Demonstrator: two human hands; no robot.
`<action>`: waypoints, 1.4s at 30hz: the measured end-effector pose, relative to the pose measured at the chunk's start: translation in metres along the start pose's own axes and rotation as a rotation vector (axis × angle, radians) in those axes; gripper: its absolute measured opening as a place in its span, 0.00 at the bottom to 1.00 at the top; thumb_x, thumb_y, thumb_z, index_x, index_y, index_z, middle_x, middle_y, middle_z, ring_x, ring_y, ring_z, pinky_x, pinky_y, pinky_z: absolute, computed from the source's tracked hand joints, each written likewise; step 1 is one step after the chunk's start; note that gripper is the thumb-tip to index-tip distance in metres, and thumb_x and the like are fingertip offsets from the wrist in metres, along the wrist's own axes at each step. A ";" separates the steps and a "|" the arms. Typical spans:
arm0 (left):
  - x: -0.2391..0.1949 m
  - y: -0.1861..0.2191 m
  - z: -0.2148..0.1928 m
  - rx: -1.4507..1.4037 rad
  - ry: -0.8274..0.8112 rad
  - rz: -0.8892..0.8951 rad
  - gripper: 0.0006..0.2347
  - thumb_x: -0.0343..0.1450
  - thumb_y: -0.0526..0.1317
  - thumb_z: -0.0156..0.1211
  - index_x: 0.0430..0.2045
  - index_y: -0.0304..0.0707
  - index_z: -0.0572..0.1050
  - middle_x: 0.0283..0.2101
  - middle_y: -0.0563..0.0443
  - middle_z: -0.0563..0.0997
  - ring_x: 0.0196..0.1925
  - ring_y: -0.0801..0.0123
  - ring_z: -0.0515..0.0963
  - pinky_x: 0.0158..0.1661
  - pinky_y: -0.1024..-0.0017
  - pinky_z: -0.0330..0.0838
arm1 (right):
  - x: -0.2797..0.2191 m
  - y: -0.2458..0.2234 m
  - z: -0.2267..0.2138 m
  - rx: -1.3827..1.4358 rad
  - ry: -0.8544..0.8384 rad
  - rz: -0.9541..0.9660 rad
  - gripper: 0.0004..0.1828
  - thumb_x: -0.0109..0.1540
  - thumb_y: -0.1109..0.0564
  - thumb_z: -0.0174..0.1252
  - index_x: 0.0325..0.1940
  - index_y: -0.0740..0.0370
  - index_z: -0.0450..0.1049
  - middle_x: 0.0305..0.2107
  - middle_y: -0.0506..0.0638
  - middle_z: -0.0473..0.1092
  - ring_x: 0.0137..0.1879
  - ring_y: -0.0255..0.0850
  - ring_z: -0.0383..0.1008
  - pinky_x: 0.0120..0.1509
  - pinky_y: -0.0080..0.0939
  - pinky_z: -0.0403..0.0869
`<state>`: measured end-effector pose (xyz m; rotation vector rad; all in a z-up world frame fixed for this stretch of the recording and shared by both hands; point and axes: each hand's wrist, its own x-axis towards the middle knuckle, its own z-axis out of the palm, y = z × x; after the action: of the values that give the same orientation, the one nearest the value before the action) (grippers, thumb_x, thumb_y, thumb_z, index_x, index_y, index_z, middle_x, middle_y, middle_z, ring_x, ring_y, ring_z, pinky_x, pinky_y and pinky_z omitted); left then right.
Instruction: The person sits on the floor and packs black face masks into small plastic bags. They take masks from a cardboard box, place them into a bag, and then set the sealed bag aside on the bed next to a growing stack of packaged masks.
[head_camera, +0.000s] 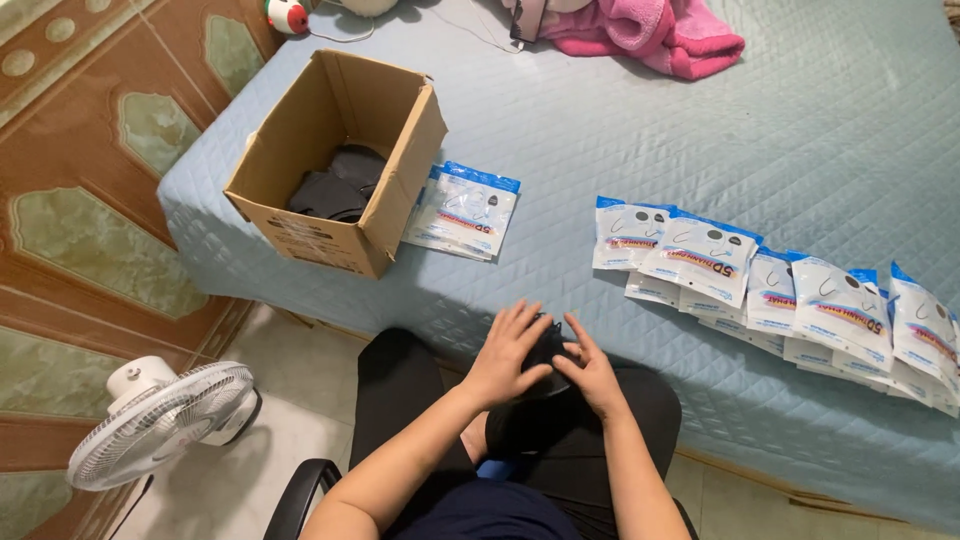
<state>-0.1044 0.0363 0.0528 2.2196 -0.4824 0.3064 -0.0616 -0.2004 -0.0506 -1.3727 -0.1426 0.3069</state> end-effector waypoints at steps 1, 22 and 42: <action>-0.004 -0.001 -0.003 0.055 -0.100 0.073 0.37 0.67 0.46 0.68 0.72 0.38 0.58 0.70 0.34 0.62 0.74 0.39 0.56 0.70 0.42 0.45 | -0.006 -0.010 0.011 -0.089 -0.089 0.007 0.47 0.60 0.66 0.63 0.80 0.54 0.51 0.45 0.53 0.77 0.48 0.40 0.78 0.52 0.44 0.81; -0.105 -0.111 -0.043 -1.286 -0.271 -0.869 0.29 0.56 0.34 0.78 0.54 0.32 0.75 0.46 0.40 0.83 0.47 0.57 0.83 0.45 0.63 0.80 | 0.068 -0.061 0.146 -0.651 -0.304 0.003 0.34 0.62 0.48 0.63 0.73 0.49 0.66 0.59 0.55 0.72 0.64 0.47 0.73 0.67 0.49 0.71; -0.101 -0.116 -0.045 -1.323 -0.375 -0.873 0.28 0.55 0.40 0.77 0.50 0.31 0.74 0.48 0.45 0.82 0.50 0.63 0.81 0.50 0.70 0.76 | 0.235 -0.012 0.129 -1.357 0.055 -0.159 0.14 0.67 0.44 0.46 0.50 0.41 0.75 0.39 0.56 0.76 0.45 0.61 0.75 0.42 0.64 0.71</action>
<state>-0.1467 0.1630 -0.0358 0.9734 0.1526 -0.7202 0.1275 -0.0115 -0.0321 -2.6867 -0.4626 -0.0099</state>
